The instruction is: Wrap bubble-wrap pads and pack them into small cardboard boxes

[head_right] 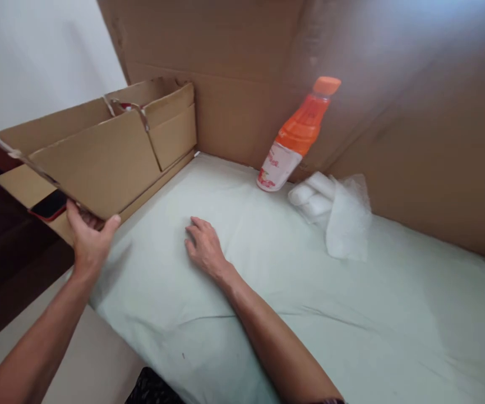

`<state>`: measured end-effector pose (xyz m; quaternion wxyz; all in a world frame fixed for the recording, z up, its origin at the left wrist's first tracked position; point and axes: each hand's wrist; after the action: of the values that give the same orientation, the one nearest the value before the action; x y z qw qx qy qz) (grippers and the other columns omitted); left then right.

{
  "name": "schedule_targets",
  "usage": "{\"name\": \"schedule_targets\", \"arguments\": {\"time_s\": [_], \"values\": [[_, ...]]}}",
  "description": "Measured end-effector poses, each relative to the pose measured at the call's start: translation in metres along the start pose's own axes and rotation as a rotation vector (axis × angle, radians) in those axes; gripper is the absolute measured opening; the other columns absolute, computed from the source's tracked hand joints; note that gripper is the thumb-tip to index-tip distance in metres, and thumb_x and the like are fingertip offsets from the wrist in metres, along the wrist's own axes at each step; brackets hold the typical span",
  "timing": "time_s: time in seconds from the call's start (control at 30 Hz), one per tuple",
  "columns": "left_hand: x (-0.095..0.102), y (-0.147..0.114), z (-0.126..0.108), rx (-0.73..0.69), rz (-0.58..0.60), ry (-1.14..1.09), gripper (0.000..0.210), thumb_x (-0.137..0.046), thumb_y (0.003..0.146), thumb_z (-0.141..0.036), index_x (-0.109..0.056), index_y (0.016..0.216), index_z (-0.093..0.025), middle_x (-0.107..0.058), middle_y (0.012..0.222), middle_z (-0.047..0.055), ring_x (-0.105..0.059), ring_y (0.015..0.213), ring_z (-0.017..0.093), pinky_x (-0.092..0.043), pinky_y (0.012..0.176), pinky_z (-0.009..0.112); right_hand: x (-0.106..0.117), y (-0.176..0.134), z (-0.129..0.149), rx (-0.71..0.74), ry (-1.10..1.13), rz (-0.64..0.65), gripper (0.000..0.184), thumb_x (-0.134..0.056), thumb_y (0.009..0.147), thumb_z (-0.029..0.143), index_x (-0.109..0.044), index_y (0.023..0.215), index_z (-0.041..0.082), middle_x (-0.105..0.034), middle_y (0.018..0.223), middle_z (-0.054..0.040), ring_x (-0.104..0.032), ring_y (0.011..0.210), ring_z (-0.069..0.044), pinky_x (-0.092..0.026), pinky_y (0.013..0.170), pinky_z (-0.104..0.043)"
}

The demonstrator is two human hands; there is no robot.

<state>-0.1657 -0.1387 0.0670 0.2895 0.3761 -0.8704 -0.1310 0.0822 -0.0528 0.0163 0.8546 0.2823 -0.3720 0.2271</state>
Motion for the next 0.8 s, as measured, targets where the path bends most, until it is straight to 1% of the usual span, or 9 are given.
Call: {"name": "schedule_targets", "arguments": {"time_s": [0.07,0.13,0.2,0.33,0.43,0.53,0.6,0.77,0.8], "values": [[-0.014,-0.042,-0.012,-0.013,0.070,0.048,0.102,-0.071,0.082,-0.043,-0.016,0.160,-0.008,-0.021,0.164,0.028,-0.031,0.153,0.039,-0.033,0.125,0.058,0.001,-0.007,0.010,0.000,-0.029,0.035,0.032,-0.063,0.089,0.020,-0.070,0.119,0.016,-0.061,0.144,-0.0161,-0.053,0.137,-0.030,-0.042,0.115,-0.051],[-0.026,-0.080,-0.027,-0.063,0.206,0.076,0.103,-0.072,0.081,-0.048,-0.021,0.160,-0.008,-0.019,0.165,0.029,-0.028,0.154,0.042,-0.032,0.124,0.059,0.006,-0.023,0.019,0.039,-0.106,0.086,0.032,-0.064,0.091,0.024,-0.069,0.122,0.017,-0.062,0.144,-0.0134,-0.051,0.138,-0.028,-0.042,0.115,-0.048],[-0.038,-0.106,-0.040,-0.152,0.389,0.074,0.095,-0.067,0.085,-0.052,-0.027,0.159,-0.010,-0.029,0.162,0.027,-0.033,0.151,0.041,-0.035,0.122,0.059,0.015,-0.048,0.025,0.114,-0.218,0.136,0.035,-0.059,0.096,0.027,-0.065,0.129,0.016,-0.058,0.148,-0.0122,-0.048,0.141,-0.028,-0.041,0.115,-0.046],[-0.085,-0.129,-0.059,-0.414,0.815,0.056,0.065,-0.047,0.097,-0.055,-0.048,0.149,-0.016,-0.055,0.148,0.019,-0.050,0.140,0.037,-0.046,0.113,0.057,0.045,-0.119,0.024,0.158,-0.364,0.164,0.035,-0.049,0.102,0.030,-0.065,0.129,0.014,-0.058,0.147,-0.0109,-0.046,0.140,-0.024,-0.040,0.112,-0.037],[-0.127,-0.145,-0.075,-0.660,0.921,0.085,0.056,-0.035,0.102,-0.052,-0.059,0.138,-0.016,-0.059,0.144,0.019,-0.050,0.140,0.038,-0.042,0.114,0.061,0.084,-0.189,0.012,0.136,-0.414,0.174,0.033,-0.048,0.103,0.034,-0.067,0.124,0.016,-0.064,0.140,-0.0090,-0.048,0.138,-0.023,-0.041,0.110,-0.036],[-0.149,-0.163,-0.091,-0.856,0.899,0.164,0.052,-0.035,0.103,-0.048,-0.063,0.133,-0.015,-0.055,0.149,0.020,-0.046,0.143,0.040,-0.035,0.117,0.065,0.153,-0.258,-0.010,-0.104,-0.538,0.072,0.029,-0.059,0.095,0.032,-0.069,0.120,0.023,-0.066,0.138,-0.0054,-0.054,0.132,-0.020,-0.042,0.108,-0.036],[-0.153,-0.171,-0.098,-0.951,0.876,0.206,0.052,-0.038,0.103,-0.046,-0.061,0.136,-0.013,-0.053,0.151,0.021,-0.045,0.143,0.040,-0.034,0.117,0.064,0.219,-0.295,-0.028,-0.480,-0.776,-0.098,0.029,-0.068,0.086,0.030,-0.071,0.116,0.027,-0.070,0.132,-0.0038,-0.057,0.127,-0.020,-0.044,0.104,-0.034],[-0.148,-0.177,-0.107,-1.026,0.835,0.290,0.052,-0.039,0.103,-0.045,-0.060,0.137,-0.012,-0.054,0.150,0.020,-0.048,0.141,0.039,-0.038,0.115,0.061,0.397,-0.342,-0.078,-0.865,-1.012,-0.475,0.055,-0.057,0.089,0.019,-0.051,0.137,-0.007,-0.044,0.145,-0.0413,-0.038,0.139,-0.048,-0.028,0.102,-0.063],[-0.147,-0.176,-0.107,-1.022,0.833,0.299,0.052,-0.039,0.103,-0.045,-0.060,0.137,-0.013,-0.054,0.151,0.020,-0.048,0.141,0.039,-0.038,0.116,0.060,0.423,-0.345,-0.087,-1.026,-1.118,-0.518,0.057,-0.056,0.093,0.024,-0.046,0.141,-0.007,-0.044,0.145,-0.0406,-0.038,0.140,-0.045,-0.028,0.100,-0.060]]}}
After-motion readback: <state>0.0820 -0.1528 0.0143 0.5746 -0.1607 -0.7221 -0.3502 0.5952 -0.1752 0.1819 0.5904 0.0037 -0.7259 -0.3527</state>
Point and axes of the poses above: each hand's wrist, its own y-axis towards the middle knuckle, its own x-axis out of the back of the hand, z = x × y
